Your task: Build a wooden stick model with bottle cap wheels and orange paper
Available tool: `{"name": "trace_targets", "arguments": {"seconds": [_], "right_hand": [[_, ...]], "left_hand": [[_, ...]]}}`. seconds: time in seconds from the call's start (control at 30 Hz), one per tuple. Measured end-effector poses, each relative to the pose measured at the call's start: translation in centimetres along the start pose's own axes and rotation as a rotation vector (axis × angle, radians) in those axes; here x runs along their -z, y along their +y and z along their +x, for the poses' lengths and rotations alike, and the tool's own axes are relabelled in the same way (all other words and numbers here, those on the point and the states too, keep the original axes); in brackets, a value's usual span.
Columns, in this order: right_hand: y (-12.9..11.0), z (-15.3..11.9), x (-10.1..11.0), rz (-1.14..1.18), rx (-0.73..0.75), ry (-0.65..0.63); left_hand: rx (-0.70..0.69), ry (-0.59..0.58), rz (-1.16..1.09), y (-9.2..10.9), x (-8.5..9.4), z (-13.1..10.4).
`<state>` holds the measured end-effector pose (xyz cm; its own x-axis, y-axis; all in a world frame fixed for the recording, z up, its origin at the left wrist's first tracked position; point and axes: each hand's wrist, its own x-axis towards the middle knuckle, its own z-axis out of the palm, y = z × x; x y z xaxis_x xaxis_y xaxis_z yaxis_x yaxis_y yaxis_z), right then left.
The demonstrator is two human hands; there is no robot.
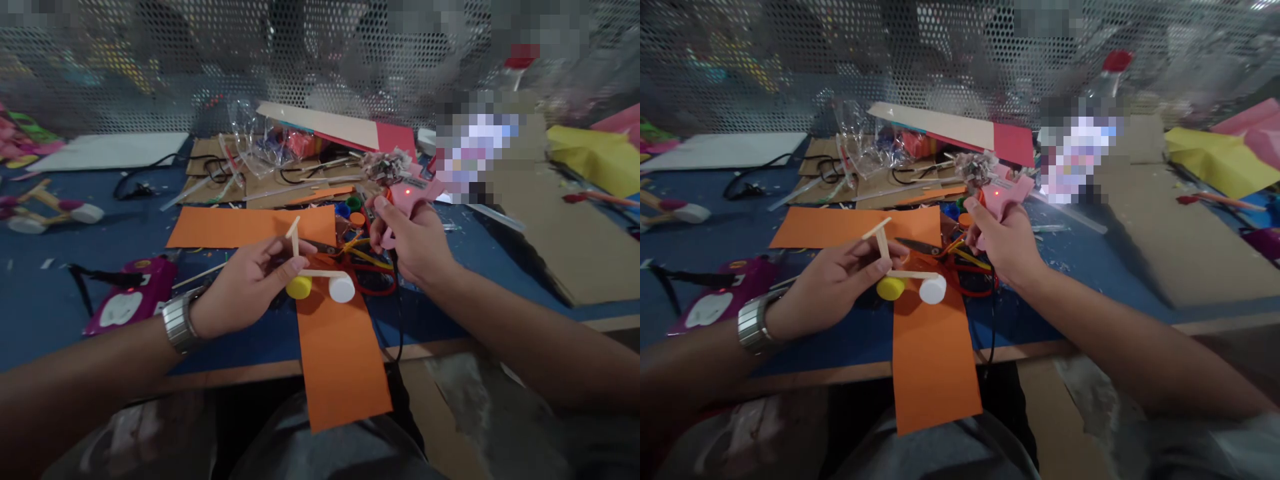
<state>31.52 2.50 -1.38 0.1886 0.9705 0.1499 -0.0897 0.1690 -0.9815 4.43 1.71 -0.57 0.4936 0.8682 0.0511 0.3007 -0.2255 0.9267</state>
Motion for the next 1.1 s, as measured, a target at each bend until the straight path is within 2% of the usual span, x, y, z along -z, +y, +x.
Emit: {"name": "trace_targets", "arguments": {"seconds": [0.13, 0.3, 0.4, 0.63, 0.83, 1.1], "right_hand": [[-0.5, -0.6, 0.1, 0.006, -0.015, -0.12], [-1.1, -1.7, 0.2, -0.05, -0.121, -0.361], [-0.9, -2.0, 0.4, -0.1, -0.184, -0.434], [-0.2, -1.9, 0.6, -0.219, -0.33, -0.365], [0.0, -2.0, 0.5, -0.17, -0.325, -0.376], [-0.3, -2.2, 0.3, -0.056, -0.264, -0.361]], "left_hand": [[0.054, -0.015, -0.04, -0.2, 0.2, 0.1], [0.222, -0.022, -0.325, -0.6, 0.2, 0.4], [0.226, 0.011, -0.394, -0.6, 0.1, 0.5], [0.253, 0.026, -0.534, -1.0, -0.3, 0.5], [0.297, 0.012, -0.633, -0.9, -0.7, 0.6], [0.266, -0.009, -0.564, -1.4, -0.6, 0.7]]}}
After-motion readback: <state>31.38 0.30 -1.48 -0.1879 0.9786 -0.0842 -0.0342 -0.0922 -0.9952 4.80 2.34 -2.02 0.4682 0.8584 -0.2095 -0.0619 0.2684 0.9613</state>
